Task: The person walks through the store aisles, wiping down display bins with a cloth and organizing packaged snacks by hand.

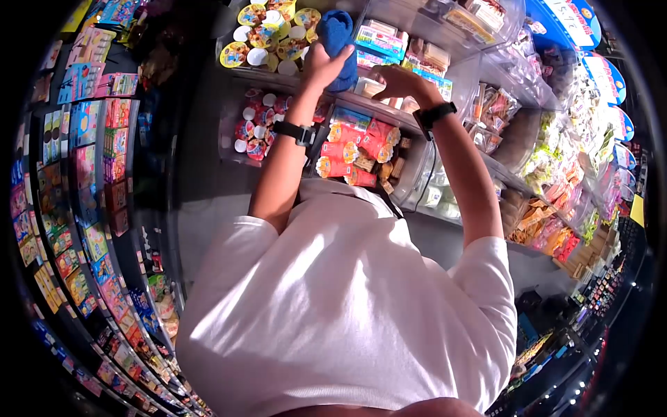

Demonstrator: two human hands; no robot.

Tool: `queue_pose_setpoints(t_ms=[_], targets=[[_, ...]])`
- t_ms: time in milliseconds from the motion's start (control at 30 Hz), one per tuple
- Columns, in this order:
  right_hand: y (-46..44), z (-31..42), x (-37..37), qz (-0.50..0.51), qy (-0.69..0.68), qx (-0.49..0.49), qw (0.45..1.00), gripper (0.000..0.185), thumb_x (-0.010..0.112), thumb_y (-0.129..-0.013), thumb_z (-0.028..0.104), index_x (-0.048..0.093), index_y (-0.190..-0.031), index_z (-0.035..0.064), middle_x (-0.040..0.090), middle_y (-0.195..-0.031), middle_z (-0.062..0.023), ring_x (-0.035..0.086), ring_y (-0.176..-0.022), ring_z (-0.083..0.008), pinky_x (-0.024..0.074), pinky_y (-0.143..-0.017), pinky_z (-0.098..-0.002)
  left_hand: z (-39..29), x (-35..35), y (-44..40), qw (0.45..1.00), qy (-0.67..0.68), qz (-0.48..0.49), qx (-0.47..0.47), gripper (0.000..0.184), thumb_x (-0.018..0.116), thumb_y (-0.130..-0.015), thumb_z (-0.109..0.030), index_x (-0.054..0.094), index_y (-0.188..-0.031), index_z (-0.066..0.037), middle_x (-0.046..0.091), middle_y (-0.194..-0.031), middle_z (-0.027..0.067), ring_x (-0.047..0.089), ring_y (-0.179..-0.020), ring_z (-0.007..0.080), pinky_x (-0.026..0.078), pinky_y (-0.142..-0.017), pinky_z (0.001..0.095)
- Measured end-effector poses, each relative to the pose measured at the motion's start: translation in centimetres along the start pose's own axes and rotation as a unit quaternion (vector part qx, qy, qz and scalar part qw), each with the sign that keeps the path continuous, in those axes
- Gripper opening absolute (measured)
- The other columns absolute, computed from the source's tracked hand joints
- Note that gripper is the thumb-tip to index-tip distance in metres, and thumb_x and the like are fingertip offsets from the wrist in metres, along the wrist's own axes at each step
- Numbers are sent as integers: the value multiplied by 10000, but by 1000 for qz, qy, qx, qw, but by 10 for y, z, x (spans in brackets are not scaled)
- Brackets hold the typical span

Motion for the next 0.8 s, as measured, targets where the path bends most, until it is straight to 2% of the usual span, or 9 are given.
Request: queue_pose_setpoints(t_ms=[33,67,133,300,400,433,467,600,800], targets=[[-1,-1,0,3,-18,-4,1000,712,847,-709,342,529,-1257,16,642,-1158,-191,613,-1077,-344,492,-904,-414,-3,-3,-8,999,22,8,25,469,794,-776,-358,660,-1037,8,714,-946,142,689,-866,232,527,-776,353],[-1,-1,0,7,-36,-9,999,722,846,-714,348,520,-1263,9,635,-1173,-195,606,-1092,-343,485,-918,-410,-13,-9,-12,995,5,-31,95,439,802,-719,-374,674,-929,-11,702,-871,193,690,-820,344,537,-740,418],[-8,-11,9,56,-39,7,998,805,852,-708,363,475,-1317,-6,615,-1218,-195,591,-1124,-331,469,-952,-399,-21,-8,-23,988,-63,-47,136,471,804,-708,-346,647,-978,7,687,-938,214,674,-882,371,531,-784,434],[-5,-14,11,27,-43,14,999,769,803,-750,345,451,-1319,-34,593,-1249,-222,573,-1156,-335,461,-970,-403,6,0,-21,996,-51,-10,76,516,792,-735,-343,619,-1051,26,658,-1036,247,646,-981,392,514,-847,440],[-2,-15,7,-35,-38,-5,999,747,802,-749,347,457,-1301,-17,598,-1239,-215,582,-1140,-339,466,-960,-409,16,2,-33,993,-37,-13,115,530,793,-739,-345,619,-1081,20,656,-1065,242,646,-989,384,515,-856,434],[5,-6,-2,-42,-16,-13,999,704,806,-743,369,487,-1256,7,613,-1213,-196,597,-1105,-334,480,-930,-413,-11,-8,-28,989,-116,-7,93,539,792,-741,-340,618,-1109,14,659,-1085,233,647,-996,377,515,-860,433],[12,-3,-9,-51,-69,15,996,645,804,-749,383,521,-1203,22,629,-1183,-176,615,-1061,-321,492,-898,-401,-4,-2,-41,990,-91,15,106,522,796,-766,-238,592,-1188,-7,677,-1079,188,671,-962,305,515,-864,391],[14,3,-14,-55,-105,-1,993,639,790,-781,367,500,-1237,25,639,-1159,-170,622,-1043,-301,490,-887,-383,-43,-5,-41,965,-215,3,150,540,789,-767,-218,578,-1210,10,669,-1101,216,662,-1008,337,518,-871,405],[17,6,-28,-146,-224,19,963,593,798,-766,367,513,-1155,21,654,-1081,-196,650,-937,-303,512,-789,-406,-23,0,-38,975,-169,-8,146,490,776,-782,-236,598,-1153,29,675,-1060,223,661,-985,352,516,-860,423]])
Point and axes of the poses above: each hand's wrist, its own y-axis away from the middle knuckle, its own x-axis out of the palm, z = x × y, the point moved 7 cm from there along -y, towards the middle knuckle
